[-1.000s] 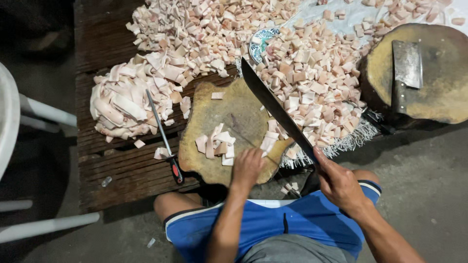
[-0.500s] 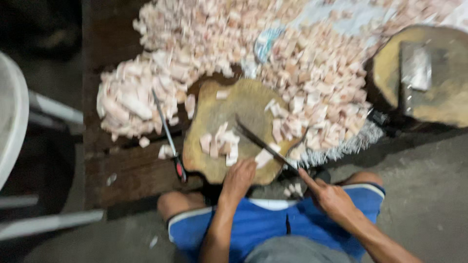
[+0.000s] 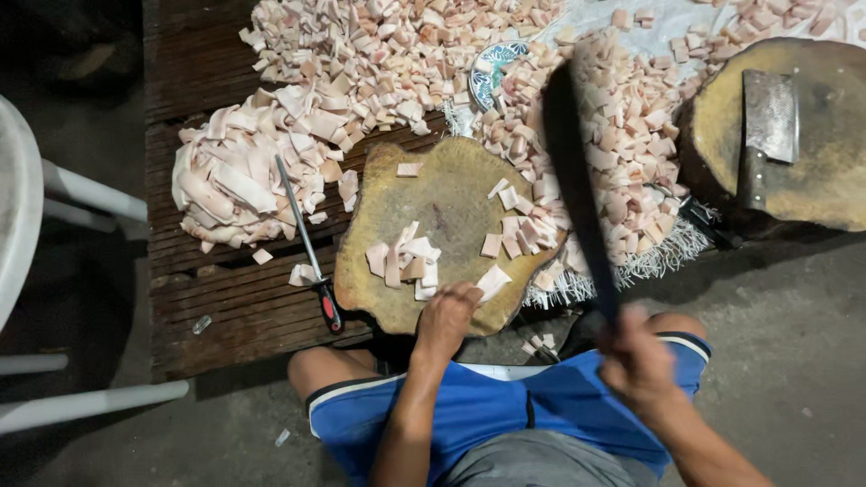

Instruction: The person is cutting large pieces of pork skin into small squares using a large knife on a wooden cutting board while another person's hands help move the piles of meat.

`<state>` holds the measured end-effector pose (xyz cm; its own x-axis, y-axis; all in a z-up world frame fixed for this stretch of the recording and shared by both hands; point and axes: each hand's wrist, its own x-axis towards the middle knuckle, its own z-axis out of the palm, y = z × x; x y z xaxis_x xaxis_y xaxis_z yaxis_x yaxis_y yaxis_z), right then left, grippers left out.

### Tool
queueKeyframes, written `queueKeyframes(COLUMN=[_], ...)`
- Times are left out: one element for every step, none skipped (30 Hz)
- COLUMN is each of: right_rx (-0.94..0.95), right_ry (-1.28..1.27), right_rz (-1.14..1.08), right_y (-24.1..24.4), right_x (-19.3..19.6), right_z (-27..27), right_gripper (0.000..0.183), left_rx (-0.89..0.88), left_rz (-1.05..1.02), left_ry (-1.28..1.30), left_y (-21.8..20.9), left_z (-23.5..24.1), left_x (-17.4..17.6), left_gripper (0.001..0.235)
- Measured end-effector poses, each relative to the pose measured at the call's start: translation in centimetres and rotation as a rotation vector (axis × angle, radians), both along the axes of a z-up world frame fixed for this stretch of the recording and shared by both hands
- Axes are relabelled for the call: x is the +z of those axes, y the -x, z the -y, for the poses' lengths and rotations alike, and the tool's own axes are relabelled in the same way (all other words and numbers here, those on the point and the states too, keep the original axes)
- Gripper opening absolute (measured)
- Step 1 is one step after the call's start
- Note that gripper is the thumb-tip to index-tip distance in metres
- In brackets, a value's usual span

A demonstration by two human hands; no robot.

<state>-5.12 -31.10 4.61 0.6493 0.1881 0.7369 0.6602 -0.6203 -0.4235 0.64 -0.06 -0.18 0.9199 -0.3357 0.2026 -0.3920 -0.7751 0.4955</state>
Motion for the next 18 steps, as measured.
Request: queueKeyframes(right_rx=[0.016,0.026,0.028,0.046,0.055,0.064,0.073,0.081,0.086,0.079,0.07,0.059,0.026,-0.006,-0.041,-0.021,0.002,0.025], right_ry=[0.269,0.536,0.8,0.722,0.638,0.553,0.457,0.361,0.267,0.217,0.161,0.105,0.061,0.017,-0.028,0.01,0.049,0.088], right_rz=[-0.293,-0.588,-0.886,-0.954,-1.017,-1.077,-0.937,-0.797,-0.645,-0.537,-0.455,-0.374,-0.39,-0.406,-0.421,-0.386,-0.353,-0.32], right_y=[0.0,0.1,0.1,0.2,0.2,0.1,0.1,0.1,-0.3,-0.7,0.0,0.8,0.8,0.9,1.1,1.1,0.8,0.6], right_x=[-0.7,-1.2,-1.6,-1.6,-1.4,-1.0,-0.4,0.1,0.7,1.1,1.5,1.7,1.7,1.6,1.4,0.9,0.2,-0.4], right_z=[-0.5,-0.9,-1.2,-1.1,-0.8,-0.4,0.0,0.1,0.4,0.9,1.2,1.5,1.7,1.7,1.7,1.4,0.8,0.4], right_gripper=[0.078,0.08,0.082,0.086,0.09,0.094,0.093,0.093,0.093,0.089,0.085,0.081,0.081,0.08,0.08,0.081,0.083,0.084], left_rx=[-0.005,-0.009,-0.014,-0.013,-0.021,-0.028,-0.028,-0.028,-0.029,-0.03,-0.035,-0.041,-0.047,-0.052,-0.06,-0.064,-0.064,-0.065], left_rz=[0.037,0.073,0.109,0.081,0.058,0.036,0.043,0.049,0.068,0.099,0.105,0.11,0.125,0.14,0.157,0.144,0.129,0.113], left_ry=[0.035,0.07,0.105,0.091,0.077,0.063,0.062,0.061,0.063,0.057,0.049,0.04,0.057,0.073,0.09,0.04,-0.009,-0.058], left_y=[-0.1,0.0,0.1,0.3,0.3,0.1,0.3,0.4,0.0,-0.7,-0.5,-0.3,-0.5,-0.8,-1.0,-1.3,-1.4,-1.3], left_z=[0.0,-0.2,-0.4,-0.4,-0.4,-0.3,-0.4,-0.5,-0.2,0.0,0.1,0.2,0.3,0.4,0.5,0.4,0.4,0.3], left_x=[-0.1,-0.2,-0.3,-0.3,-0.3,-0.3,-0.3,-0.2,-0.2,-0.2,-0.4,-0.5,-0.6,-0.6,-0.5,-0.5,-0.5,-0.5], left_gripper=[0.018,0.019,0.019,0.02,0.02,0.021,0.022,0.023,0.023,0.022,0.02,0.019,0.018,0.016,0.015,0.014,0.014,0.013])
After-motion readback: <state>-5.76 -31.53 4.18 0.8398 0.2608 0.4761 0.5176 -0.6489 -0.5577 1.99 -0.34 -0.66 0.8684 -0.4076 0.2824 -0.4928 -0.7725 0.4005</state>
